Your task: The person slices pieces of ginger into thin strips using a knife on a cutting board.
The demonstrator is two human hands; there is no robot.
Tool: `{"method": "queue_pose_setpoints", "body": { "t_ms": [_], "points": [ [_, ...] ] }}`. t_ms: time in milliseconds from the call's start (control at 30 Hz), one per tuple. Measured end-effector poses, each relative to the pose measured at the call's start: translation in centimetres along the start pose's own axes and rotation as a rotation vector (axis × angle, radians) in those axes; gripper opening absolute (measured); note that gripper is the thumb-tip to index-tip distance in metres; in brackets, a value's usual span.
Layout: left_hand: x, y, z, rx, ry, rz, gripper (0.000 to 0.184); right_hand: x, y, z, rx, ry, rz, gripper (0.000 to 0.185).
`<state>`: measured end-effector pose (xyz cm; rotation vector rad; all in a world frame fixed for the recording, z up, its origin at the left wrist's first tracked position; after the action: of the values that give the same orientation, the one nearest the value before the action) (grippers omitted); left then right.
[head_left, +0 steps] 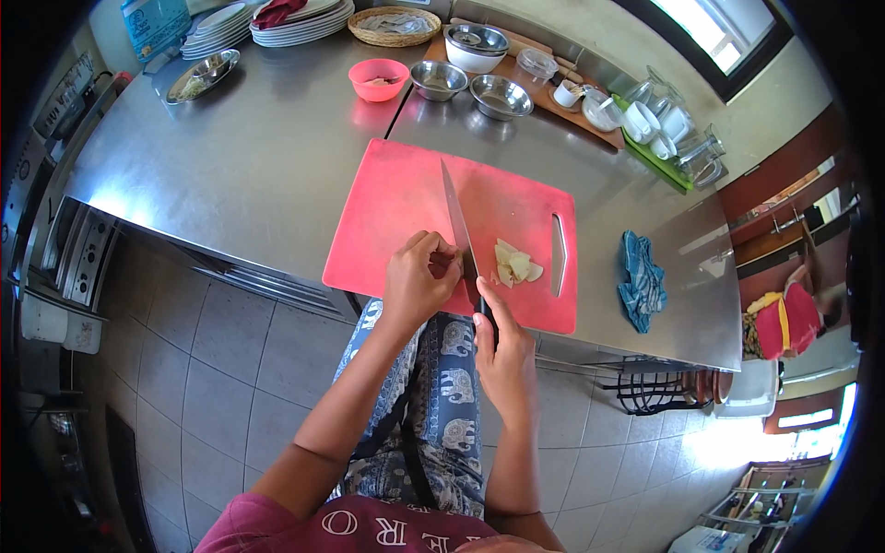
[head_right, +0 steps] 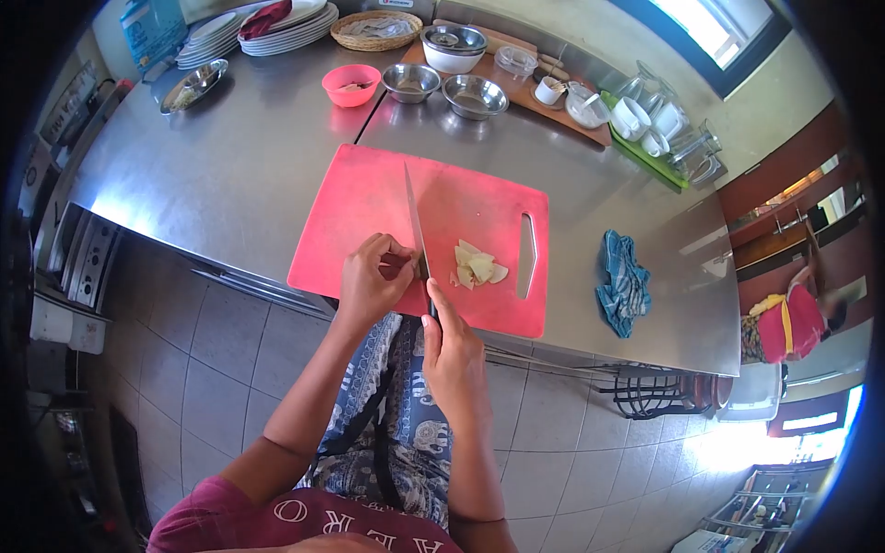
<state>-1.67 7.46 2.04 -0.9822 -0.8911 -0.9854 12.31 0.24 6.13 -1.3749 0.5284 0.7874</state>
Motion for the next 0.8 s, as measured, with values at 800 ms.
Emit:
{"method": "queue_pose_setpoints", "body": {
  "t_ms": [800],
  "points": [
    [-0.9, 0.3, 0.1, 0.031, -0.017, -0.069, 0.01, -0.2, -1.4, -4.6, 0.109, -0.026, 0.015, 0.04]
  ]
}}
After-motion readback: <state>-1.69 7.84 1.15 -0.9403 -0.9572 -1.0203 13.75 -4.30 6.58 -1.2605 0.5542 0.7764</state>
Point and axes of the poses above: each hand's wrist, its own z-axis towards the middle knuckle, its own y-axis out of the palm, x = y × z, the point moved 6 cm from there along z, towards the middle knuckle
